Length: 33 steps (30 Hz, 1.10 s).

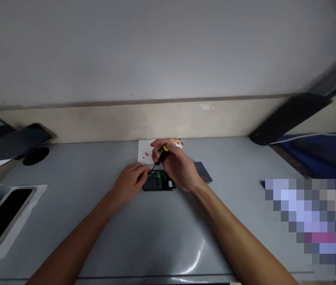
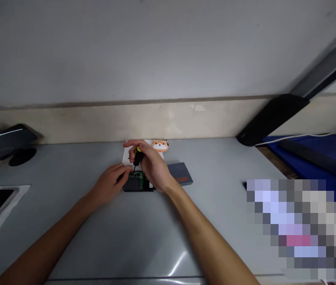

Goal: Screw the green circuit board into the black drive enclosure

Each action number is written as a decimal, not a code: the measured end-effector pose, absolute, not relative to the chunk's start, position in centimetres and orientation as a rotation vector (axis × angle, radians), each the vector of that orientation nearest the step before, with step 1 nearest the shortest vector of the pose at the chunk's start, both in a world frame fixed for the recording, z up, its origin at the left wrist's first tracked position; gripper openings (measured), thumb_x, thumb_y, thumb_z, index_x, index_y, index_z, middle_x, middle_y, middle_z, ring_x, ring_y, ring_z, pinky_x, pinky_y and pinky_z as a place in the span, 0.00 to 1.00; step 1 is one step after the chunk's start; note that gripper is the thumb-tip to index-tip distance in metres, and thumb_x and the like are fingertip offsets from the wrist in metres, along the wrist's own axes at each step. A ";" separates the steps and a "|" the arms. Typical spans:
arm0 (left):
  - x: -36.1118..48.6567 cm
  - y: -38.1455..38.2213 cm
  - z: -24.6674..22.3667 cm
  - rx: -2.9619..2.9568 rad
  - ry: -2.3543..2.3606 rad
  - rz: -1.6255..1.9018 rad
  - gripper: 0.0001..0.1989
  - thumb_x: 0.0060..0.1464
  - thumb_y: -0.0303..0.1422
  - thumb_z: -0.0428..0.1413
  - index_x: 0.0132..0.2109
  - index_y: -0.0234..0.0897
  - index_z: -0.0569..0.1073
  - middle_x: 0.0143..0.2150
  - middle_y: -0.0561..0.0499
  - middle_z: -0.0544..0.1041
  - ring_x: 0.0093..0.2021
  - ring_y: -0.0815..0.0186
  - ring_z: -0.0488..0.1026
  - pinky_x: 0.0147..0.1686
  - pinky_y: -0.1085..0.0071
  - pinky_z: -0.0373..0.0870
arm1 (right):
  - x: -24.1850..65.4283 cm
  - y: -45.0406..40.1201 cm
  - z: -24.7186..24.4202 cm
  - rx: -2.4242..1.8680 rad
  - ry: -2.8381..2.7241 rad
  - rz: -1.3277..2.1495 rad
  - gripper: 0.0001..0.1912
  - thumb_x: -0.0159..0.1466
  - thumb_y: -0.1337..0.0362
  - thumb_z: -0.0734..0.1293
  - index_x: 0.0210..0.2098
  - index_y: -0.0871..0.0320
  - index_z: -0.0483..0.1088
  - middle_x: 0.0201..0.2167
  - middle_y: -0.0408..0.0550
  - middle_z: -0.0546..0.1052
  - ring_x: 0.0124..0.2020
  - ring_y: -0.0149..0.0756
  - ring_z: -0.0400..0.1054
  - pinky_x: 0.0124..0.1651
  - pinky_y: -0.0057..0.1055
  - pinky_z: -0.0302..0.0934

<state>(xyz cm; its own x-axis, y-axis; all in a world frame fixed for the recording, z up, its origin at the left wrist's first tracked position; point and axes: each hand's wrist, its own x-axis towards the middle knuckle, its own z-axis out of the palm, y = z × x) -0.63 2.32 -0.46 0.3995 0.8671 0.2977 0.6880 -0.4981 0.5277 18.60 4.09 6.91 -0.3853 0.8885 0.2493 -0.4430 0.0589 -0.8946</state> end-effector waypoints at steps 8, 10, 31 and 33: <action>-0.4 2.1 -0.1 2.328 1.396 0.783 0.11 0.71 0.30 0.46 0.46 0.40 0.74 0.44 0.49 0.79 0.45 0.61 0.76 0.50 0.61 0.69 | 18.7 4.7 5.9 -0.514 -1.073 1.546 0.13 0.65 0.54 0.73 0.33 0.52 0.66 0.32 0.43 0.74 0.37 0.36 0.69 0.50 0.39 0.62; -0.4 2.1 -0.1 2.330 1.401 0.769 0.10 0.70 0.30 0.47 0.45 0.39 0.73 0.42 0.50 0.79 0.44 0.61 0.75 0.49 0.61 0.69 | 18.5 4.9 5.7 -0.494 -1.029 1.537 0.15 0.65 0.54 0.73 0.33 0.51 0.64 0.26 0.39 0.68 0.33 0.34 0.66 0.46 0.37 0.61; -0.5 2.0 -0.2 2.320 1.399 0.781 0.11 0.71 0.30 0.46 0.46 0.40 0.74 0.44 0.49 0.79 0.45 0.60 0.75 0.50 0.61 0.70 | 16.6 5.3 5.3 -0.622 -1.071 1.315 0.19 0.70 0.41 0.62 0.44 0.49 0.69 0.26 0.39 0.63 0.28 0.33 0.58 0.35 0.34 0.57; -0.5 2.0 -0.3 2.334 1.395 0.786 0.11 0.71 0.31 0.46 0.46 0.40 0.74 0.43 0.49 0.79 0.45 0.60 0.75 0.50 0.61 0.70 | 16.5 5.2 5.6 -0.590 -1.078 1.391 0.22 0.71 0.41 0.59 0.49 0.49 0.72 0.28 0.42 0.65 0.31 0.35 0.61 0.39 0.35 0.59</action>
